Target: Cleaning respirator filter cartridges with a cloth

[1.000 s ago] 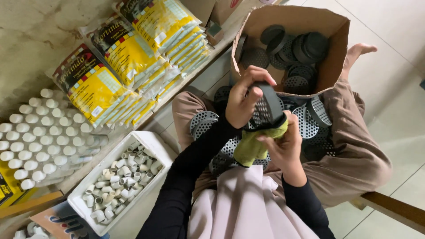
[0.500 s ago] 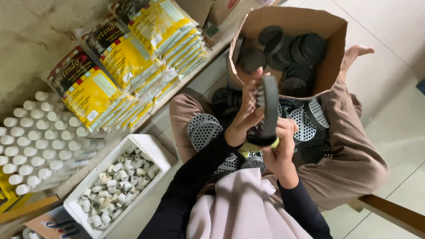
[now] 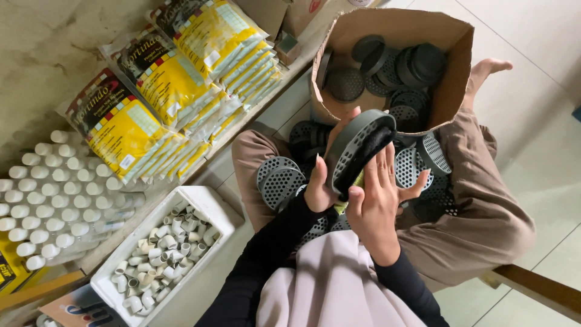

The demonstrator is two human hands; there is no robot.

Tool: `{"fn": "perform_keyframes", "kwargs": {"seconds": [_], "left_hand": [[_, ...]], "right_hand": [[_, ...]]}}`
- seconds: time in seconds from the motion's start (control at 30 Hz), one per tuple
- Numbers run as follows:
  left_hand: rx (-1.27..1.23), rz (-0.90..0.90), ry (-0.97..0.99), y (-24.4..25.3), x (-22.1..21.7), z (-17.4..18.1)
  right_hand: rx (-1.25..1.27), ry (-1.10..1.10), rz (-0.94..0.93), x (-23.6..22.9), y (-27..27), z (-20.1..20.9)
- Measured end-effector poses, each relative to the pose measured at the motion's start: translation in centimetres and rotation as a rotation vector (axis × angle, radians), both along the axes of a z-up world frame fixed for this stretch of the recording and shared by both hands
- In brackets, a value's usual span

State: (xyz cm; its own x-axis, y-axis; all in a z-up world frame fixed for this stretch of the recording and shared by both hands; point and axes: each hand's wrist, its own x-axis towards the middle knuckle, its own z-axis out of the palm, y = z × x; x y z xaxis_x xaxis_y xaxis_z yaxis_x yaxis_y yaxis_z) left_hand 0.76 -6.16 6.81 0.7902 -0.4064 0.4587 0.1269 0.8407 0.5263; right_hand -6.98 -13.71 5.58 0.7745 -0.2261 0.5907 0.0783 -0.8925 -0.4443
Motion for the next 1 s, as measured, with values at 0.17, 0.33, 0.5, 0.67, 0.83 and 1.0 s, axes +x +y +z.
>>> {"fn": "perform_keyframes", "kwargs": {"seconds": [0.17, 0.33, 0.5, 0.67, 0.83, 1.0], "left_hand": [[-0.062, -0.034, 0.05, 0.2, -1.0, 3.9], [-0.017, -0.127, 0.302, 0.5, -2.6, 2.1], [-0.24, 0.061, 0.235, -0.2, -1.1, 2.3], [-0.111, 0.059, 0.271, 0.0, -0.1, 3.2], [-0.121, -0.251, 0.496, 0.6, -2.3, 4.1], [-0.009, 0.049, 0.206, 2.0, -0.9, 2.6]], "right_hand": [[0.02, -0.042, 0.166, -1.9, 1.9, 2.3], [-0.058, 0.034, 0.055, -2.1, 1.4, 5.4], [-0.154, 0.111, -0.167, -0.2, 1.9, 7.8], [-0.039, 0.012, 0.096, -1.6, 2.7, 7.6], [-0.14, -0.023, 0.106, -0.3, 1.7, 8.0], [-0.117, 0.102, -0.128, 0.9, 1.6, 7.8]]}}
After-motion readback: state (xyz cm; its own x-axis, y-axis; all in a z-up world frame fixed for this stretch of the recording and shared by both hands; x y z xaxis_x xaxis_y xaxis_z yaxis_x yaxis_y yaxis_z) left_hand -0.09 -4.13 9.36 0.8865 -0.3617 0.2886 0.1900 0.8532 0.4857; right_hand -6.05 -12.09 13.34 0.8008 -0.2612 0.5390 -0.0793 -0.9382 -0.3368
